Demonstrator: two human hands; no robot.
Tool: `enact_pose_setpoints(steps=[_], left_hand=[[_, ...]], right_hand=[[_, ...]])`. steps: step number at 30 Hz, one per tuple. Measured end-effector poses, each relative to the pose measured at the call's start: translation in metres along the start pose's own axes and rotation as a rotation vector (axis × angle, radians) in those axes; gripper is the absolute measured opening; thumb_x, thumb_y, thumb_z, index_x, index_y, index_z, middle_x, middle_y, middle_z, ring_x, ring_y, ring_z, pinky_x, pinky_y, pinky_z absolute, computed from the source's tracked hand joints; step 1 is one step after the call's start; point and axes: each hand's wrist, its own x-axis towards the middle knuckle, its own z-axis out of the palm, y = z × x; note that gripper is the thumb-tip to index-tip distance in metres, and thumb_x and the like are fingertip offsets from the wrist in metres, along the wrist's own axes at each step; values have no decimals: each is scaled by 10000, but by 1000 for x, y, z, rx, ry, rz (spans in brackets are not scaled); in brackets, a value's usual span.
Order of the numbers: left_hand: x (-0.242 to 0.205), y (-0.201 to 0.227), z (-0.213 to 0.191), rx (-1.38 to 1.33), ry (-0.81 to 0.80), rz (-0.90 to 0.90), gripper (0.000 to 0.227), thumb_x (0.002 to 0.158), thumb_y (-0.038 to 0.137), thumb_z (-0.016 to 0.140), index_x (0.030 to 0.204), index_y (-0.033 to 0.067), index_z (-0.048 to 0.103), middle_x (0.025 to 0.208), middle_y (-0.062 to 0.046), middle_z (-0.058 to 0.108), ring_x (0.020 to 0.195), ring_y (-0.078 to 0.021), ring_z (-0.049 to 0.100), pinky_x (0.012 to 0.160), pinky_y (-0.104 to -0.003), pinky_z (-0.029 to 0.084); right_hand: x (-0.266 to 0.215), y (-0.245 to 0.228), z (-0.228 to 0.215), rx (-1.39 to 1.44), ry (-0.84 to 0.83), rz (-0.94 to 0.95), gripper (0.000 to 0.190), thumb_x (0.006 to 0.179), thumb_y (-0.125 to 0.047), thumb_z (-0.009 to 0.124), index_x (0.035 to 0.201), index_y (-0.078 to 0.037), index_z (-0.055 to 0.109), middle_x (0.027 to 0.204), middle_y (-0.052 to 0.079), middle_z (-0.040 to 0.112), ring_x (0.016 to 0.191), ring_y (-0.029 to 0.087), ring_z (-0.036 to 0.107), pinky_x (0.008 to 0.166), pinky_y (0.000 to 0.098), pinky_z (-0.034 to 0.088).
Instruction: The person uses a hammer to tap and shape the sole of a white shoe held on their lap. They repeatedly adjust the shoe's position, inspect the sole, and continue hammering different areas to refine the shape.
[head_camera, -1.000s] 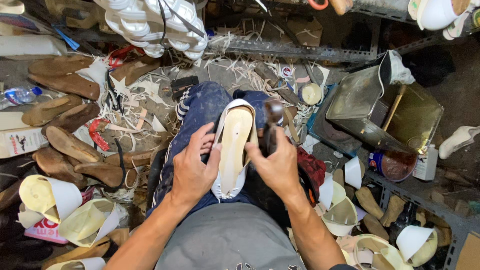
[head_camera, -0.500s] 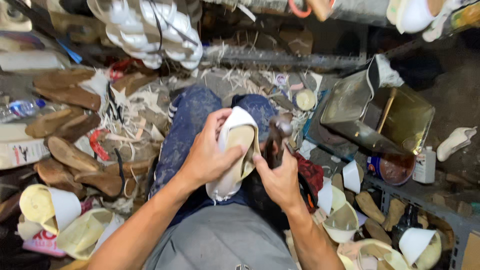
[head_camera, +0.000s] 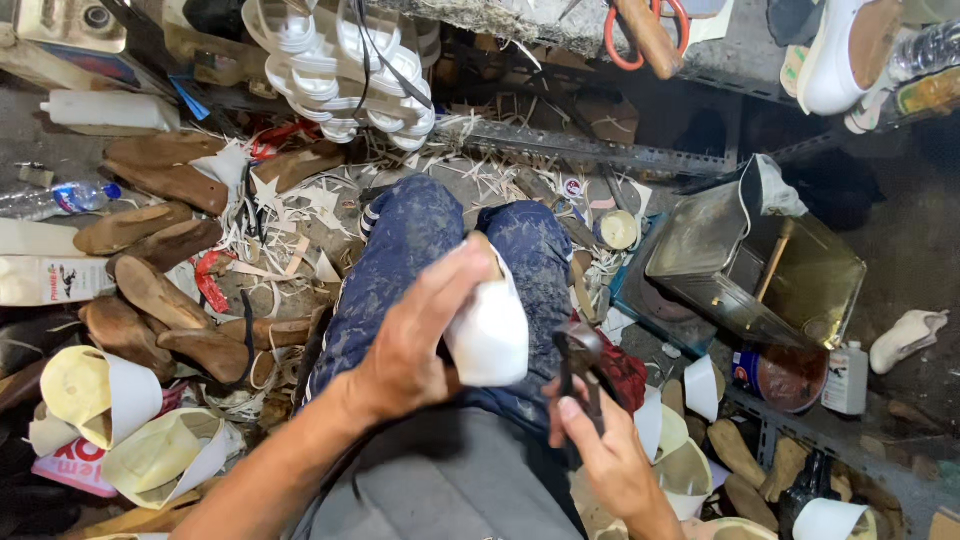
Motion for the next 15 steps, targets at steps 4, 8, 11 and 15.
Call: enact_pose_setpoints(steps=[4, 8, 11, 15], left_hand=[[29, -7, -10, 63, 10, -12, 918, 859, 340, 844, 1551, 36, 322, 1540, -257, 415, 1469, -417, 456, 1251, -478, 390], [38, -10, -11, 101, -3, -58, 860, 888, 412, 753, 1555, 57, 343, 1521, -243, 428, 1419, -399, 497, 1208, -449, 399], [36, -8, -10, 125, -9, -36, 870, 886, 405, 776, 1550, 51, 340, 1508, -246, 441, 1401, -406, 496, 1174, -465, 433], [34, -10, -10, 131, -3, -23, 855, 908, 434, 741, 1554, 54, 330, 1518, -254, 434, 1407, -411, 496, 1164, -472, 456]], right_hand=[[-8, -21, 2, -39, -148, -131, 421, 979, -366, 470, 1291, -193, 692, 1015, -37, 795, 941, 118, 762, 900, 285, 536], [-6, -37, 1, 204, -228, -209, 456, 995, -267, 482, 1413, -113, 576, 1238, 44, 772, 1119, 150, 766, 1029, 313, 549], [-8, -43, -6, 551, -394, -70, 500, 974, -237, 552, 1428, -27, 546, 1330, 147, 723, 1237, 225, 697, 1062, 380, 570], [-11, -56, -17, 504, -478, 88, 568, 918, -326, 530, 1430, -87, 595, 1294, 119, 779, 1108, 222, 787, 856, 349, 617]])
